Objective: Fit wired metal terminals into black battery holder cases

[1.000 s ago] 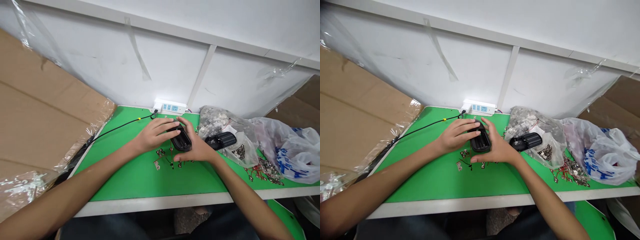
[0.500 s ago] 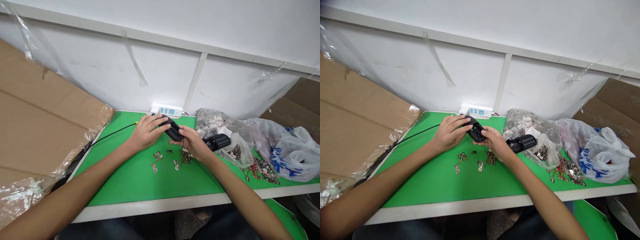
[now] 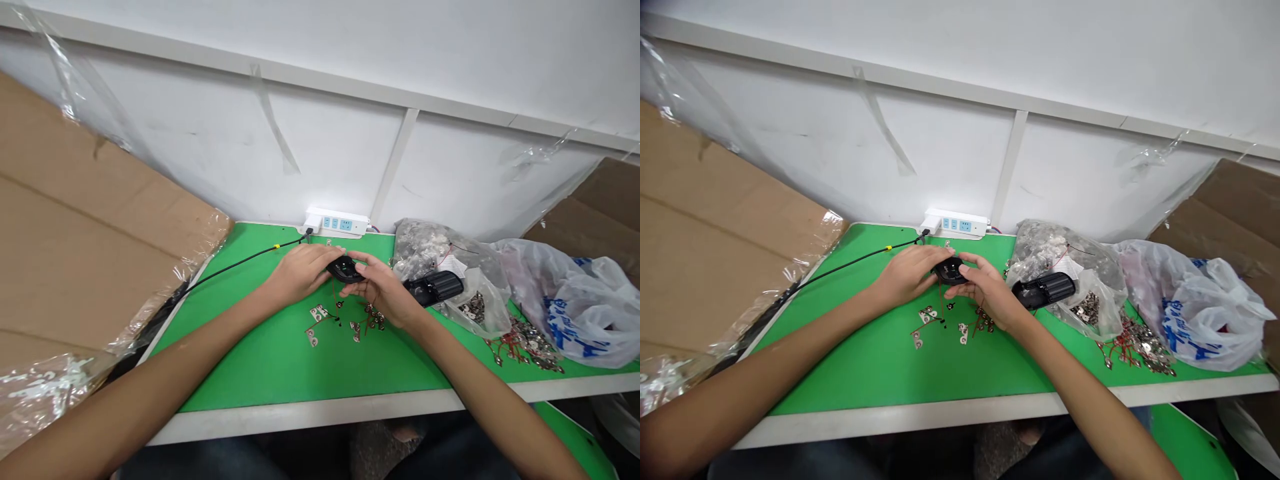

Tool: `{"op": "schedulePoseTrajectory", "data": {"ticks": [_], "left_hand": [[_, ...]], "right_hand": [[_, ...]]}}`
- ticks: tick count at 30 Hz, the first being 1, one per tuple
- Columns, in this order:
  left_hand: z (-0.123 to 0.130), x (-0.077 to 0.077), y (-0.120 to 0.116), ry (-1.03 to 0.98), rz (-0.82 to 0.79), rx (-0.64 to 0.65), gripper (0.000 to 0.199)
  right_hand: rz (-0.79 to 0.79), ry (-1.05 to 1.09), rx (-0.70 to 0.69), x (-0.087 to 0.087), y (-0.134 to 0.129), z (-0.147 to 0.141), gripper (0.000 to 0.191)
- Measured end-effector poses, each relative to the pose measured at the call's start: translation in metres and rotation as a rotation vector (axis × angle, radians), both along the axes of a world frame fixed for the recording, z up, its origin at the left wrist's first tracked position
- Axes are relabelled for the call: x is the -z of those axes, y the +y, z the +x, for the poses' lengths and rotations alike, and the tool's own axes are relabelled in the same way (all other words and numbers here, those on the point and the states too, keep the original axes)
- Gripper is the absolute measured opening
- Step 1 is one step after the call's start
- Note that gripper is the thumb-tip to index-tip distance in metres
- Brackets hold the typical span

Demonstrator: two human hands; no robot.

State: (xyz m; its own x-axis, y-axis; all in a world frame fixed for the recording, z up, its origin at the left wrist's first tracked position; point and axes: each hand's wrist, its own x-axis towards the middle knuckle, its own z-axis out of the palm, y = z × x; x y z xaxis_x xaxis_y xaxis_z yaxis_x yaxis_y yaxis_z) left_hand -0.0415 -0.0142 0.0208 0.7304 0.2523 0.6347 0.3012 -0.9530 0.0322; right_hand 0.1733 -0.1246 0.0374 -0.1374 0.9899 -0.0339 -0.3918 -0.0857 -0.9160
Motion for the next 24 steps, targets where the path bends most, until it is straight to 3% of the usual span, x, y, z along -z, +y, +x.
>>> {"op": "schedulePoseTrajectory", "data": {"ticks": [14,20,24], "left_hand": [[-0.0001,0.0017,0.0015,-0.061,-0.026,-0.005,0.047],[0.0021,0.0037,0.0036,-0.035,-0.090,-0.012,0.052],[0.0044,0.0043,0.0032,-0.056,-0.128,-0.035,0.059]], "right_hand": [[0.029,-0.010,0.053,0.0017,-0.0030,-0.0053,0.059],[0.113,-0.061,0.072,0.0045,-0.0032,-0.0053,0.026],[0.248,-0.288,0.086,0.0034,-0.0067,-0.0049,0.020]]}}
